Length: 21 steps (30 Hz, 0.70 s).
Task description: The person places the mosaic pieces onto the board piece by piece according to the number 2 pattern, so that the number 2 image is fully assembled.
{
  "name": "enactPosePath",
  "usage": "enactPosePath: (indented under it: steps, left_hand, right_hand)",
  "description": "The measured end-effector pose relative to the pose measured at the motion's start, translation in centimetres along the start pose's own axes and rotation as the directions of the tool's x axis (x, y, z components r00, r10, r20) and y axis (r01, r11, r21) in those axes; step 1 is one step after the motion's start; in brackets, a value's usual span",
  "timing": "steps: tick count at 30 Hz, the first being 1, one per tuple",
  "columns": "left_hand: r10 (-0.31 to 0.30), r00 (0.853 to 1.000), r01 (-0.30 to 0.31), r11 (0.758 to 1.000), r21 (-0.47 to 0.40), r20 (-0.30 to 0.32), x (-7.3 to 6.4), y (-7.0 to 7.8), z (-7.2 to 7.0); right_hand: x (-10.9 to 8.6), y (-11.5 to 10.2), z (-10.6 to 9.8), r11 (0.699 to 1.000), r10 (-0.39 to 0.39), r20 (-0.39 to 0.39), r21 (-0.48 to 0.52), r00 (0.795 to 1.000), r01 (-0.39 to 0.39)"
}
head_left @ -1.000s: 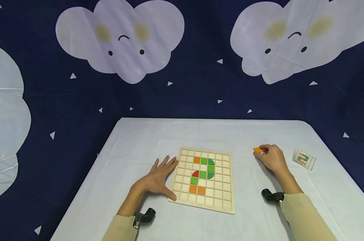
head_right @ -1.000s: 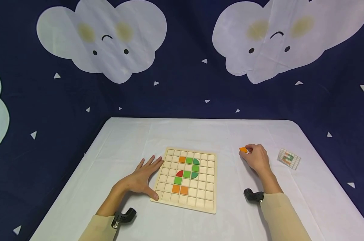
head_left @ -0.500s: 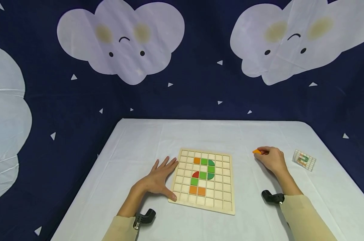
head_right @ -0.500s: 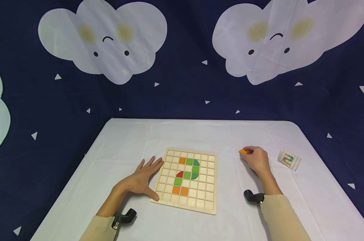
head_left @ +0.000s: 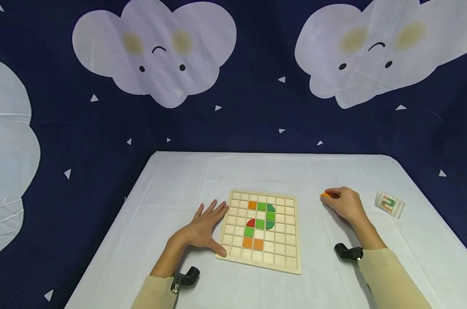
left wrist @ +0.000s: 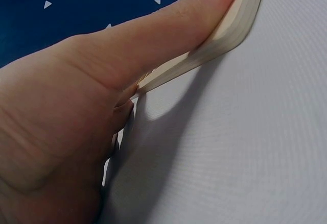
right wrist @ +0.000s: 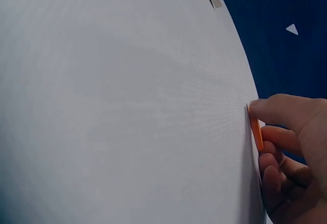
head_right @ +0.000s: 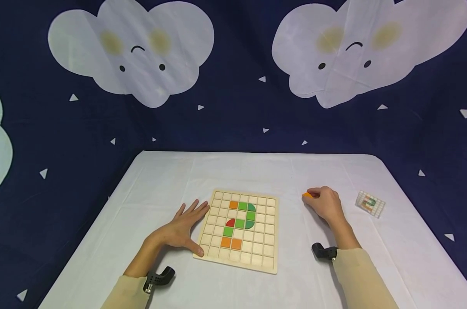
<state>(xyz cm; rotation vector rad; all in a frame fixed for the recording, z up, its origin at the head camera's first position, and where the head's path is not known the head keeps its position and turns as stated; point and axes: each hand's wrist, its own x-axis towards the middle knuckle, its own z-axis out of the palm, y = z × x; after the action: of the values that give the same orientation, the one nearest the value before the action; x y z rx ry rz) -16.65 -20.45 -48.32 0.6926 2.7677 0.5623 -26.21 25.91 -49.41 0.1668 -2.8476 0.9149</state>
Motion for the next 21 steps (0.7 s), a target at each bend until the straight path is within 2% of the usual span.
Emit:
enactPosePath:
  steps: [14,21]
  left_hand:
    - [-0.008,1.0,0.008,1.0,0.011,0.008,-0.1,0.0,0.1]
    - [-0.003,1.0,0.003,1.0,0.01,0.005,-0.1,0.0,0.0]
  right_hand:
    - [-0.3,-0.2,0.4,0.998,-0.025,0.04,0.05,0.999,0.023]
    - [-0.7,-1.2,0.4,0.994,-0.078,0.079,0.077,0.994,0.072]
